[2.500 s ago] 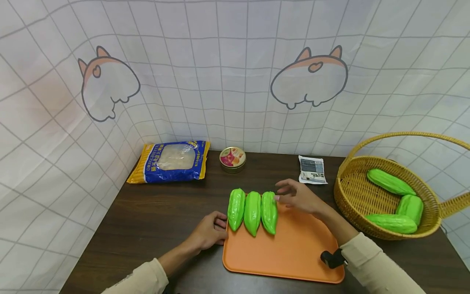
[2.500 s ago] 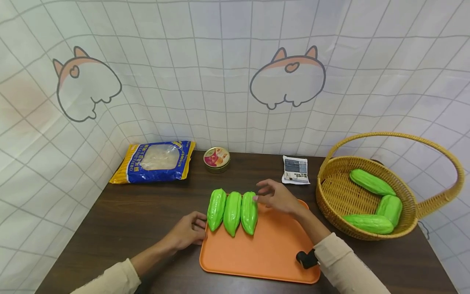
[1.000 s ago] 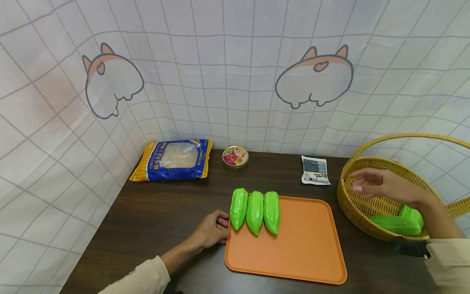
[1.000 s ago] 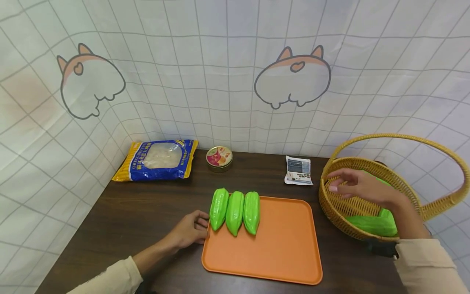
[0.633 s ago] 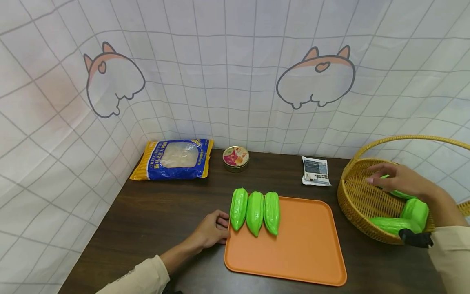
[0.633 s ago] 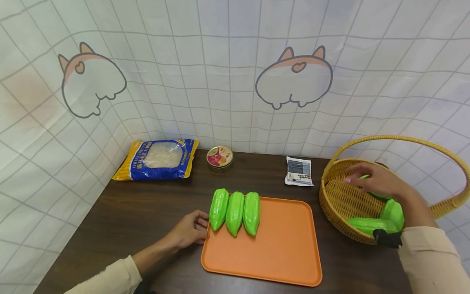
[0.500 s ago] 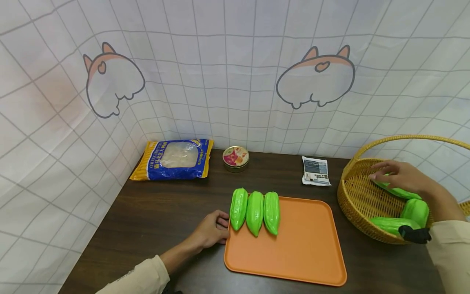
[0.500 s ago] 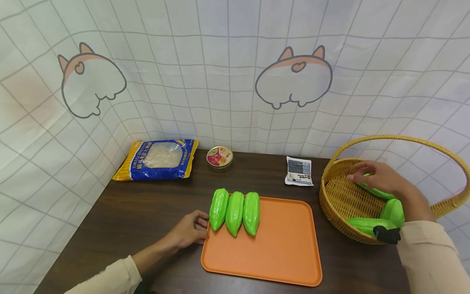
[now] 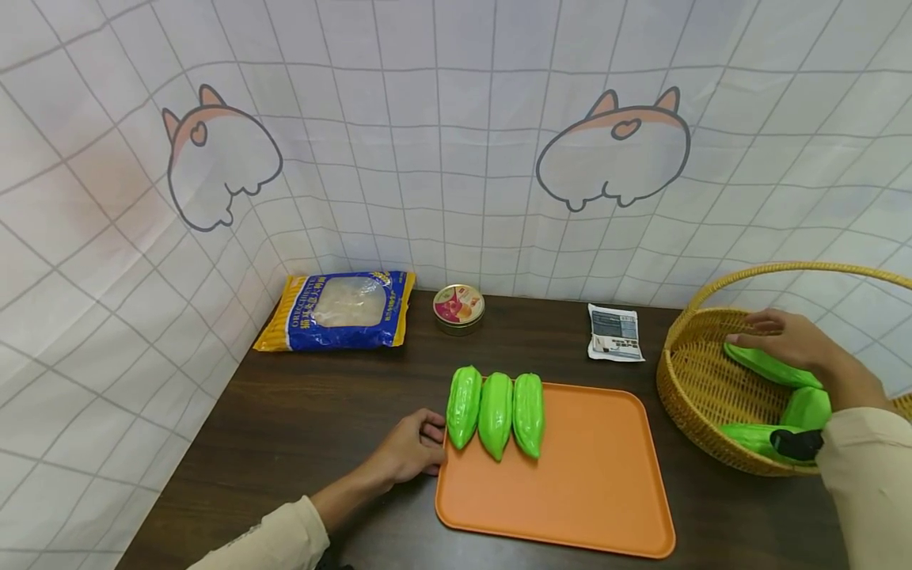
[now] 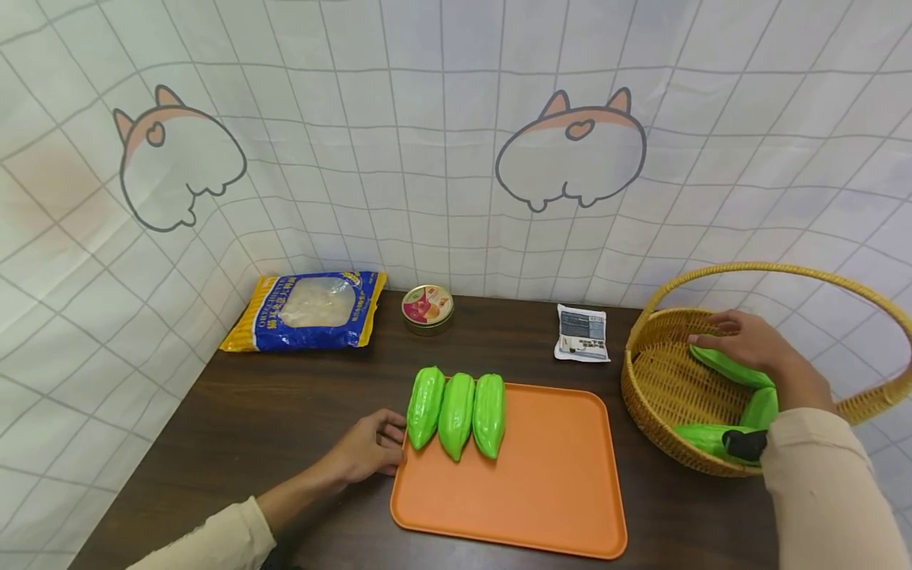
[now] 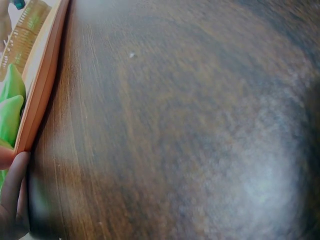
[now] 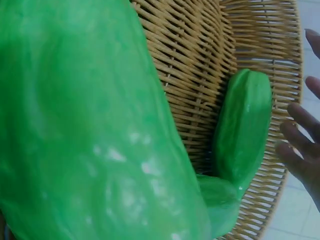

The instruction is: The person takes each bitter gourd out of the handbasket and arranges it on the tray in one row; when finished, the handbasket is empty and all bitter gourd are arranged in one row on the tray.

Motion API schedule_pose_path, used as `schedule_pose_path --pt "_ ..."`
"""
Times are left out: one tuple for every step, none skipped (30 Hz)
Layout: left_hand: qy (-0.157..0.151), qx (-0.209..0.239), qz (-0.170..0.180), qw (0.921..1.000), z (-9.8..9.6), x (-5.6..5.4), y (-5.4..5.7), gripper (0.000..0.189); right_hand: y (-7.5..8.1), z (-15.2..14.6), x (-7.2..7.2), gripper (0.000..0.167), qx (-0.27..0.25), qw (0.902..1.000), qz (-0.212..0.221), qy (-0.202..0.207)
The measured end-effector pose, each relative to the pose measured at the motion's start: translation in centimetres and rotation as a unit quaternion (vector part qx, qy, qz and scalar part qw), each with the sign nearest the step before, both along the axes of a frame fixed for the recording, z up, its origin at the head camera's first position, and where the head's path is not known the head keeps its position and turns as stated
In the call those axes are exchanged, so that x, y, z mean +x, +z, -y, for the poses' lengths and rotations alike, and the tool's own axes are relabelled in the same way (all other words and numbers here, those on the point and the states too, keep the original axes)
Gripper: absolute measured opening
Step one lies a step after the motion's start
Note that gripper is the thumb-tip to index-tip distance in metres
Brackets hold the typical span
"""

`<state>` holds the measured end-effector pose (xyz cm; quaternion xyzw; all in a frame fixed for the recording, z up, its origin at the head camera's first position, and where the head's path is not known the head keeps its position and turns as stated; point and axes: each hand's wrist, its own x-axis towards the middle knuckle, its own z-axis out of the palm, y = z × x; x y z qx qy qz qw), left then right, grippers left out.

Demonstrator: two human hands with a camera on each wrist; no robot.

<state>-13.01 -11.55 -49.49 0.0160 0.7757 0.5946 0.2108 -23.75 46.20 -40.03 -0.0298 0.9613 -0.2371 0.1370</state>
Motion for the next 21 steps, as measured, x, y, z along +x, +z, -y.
schedule_pose_path --pt "0.0 0.001 0.0 1.0 0.0 0.01 -0.01 0.056 -0.11 -0.12 0.0 0.082 0.004 1.0 -0.001 -0.001" --pt "0.0 0.002 0.0 1.0 0.0 0.03 0.03 0.056 -0.22 -0.23 0.01 0.082 0.006 1.0 -0.001 -0.002" --pt "0.0 0.002 0.0 1.0 0.02 0.04 0.0 0.056 -0.34 -0.35 0.03 0.082 0.006 1.0 0.0 -0.003" --pt "0.0 0.002 0.0 1.0 0.02 0.05 0.02 0.056 -0.45 -0.43 0.05 0.083 0.007 1.0 0.001 -0.004" --pt "0.0 0.001 -0.001 1.0 0.03 0.06 0.02 0.056 -0.54 -0.49 0.09 0.083 0.007 1.0 0.004 -0.005" --pt "0.001 0.001 0.0 1.0 0.04 0.05 0.04 0.056 -0.65 -0.57 0.11 0.083 0.006 1.0 0.006 -0.005" --pt "0.0 0.001 -0.002 1.0 0.04 0.06 0.04 0.056 -0.73 -0.61 0.12 0.083 0.005 0.9999 0.008 -0.005" --pt "0.0 0.001 -0.002 1.0 0.02 0.06 0.07 0.056 -0.81 -0.68 0.14 0.082 0.005 0.9999 0.01 -0.004" --pt "0.0 0.001 -0.003 1.0 0.0 0.06 0.05 0.056 -0.87 -0.73 0.16 0.082 0.005 0.9999 0.011 -0.003" --pt "0.0 0.001 -0.003 1.0 -0.03 0.07 0.08 0.056 -0.9 -0.74 0.16 0.082 0.007 0.9999 0.012 -0.001" --pt "-0.001 0.001 -0.003 1.0 -0.05 0.07 0.05 0.057 -0.94 -0.78 0.16 0.081 0.008 0.9999 0.013 0.001" --pt "-0.001 0.001 -0.003 1.0 -0.07 0.07 0.03 0.057 -0.98 -0.84 0.16 0.081 0.009 0.9999 0.013 0.003" --pt "0.0 0.001 -0.003 1.0 -0.09 0.08 0.01 0.057 -1.0 -0.87 0.16 0.081 0.009 0.9998 0.015 0.004" --pt "0.001 0.0 -0.002 1.0 -0.11 0.08 -0.01 0.057 -1.02 -0.89 0.17 0.081 0.009 0.9998 0.017 0.004" --pt "0.001 0.0 -0.002 1.0 -0.12 0.09 -0.02 0.057 -1.01 -0.89 0.19 0.081 0.007 0.9998 0.018 0.002" --pt "0.001 -0.001 -0.003 1.0 -0.14 0.1 -0.02 0.057 -1.02 -0.89 0.21 0.08 0.0 0.9998 0.021 0.001" --pt "0.001 -0.002 -0.004 1.0 -0.15 0.09 -0.04 0.057 -1.03 -0.9 0.22 0.08 -0.008 0.9997 0.023 -0.001" --pt "0.001 -0.003 -0.004 1.0 -0.15 0.09 -0.07 0.056 -1.03 -0.91 0.24 0.08 -0.014 0.9996 0.025 -0.002" --pt "0.001 -0.003 -0.004 1.0 -0.15 0.09 -0.08 0.056 -1.04 -0.92 0.24 0.079 -0.019 0.9995 0.026 -0.002" --pt "0.001 -0.003 -0.004 1.0 -0.15 0.07 -0.09 0.056 -1.03 -0.91 0.22 0.078 -0.022 0.9995 0.025 0.0" --pt "0.0 -0.003 -0.004 1.0 -0.14 0.06 -0.1 0.056 -1.04 -0.94 0.19 0.077 -0.023 0.9994 0.024 0.004"
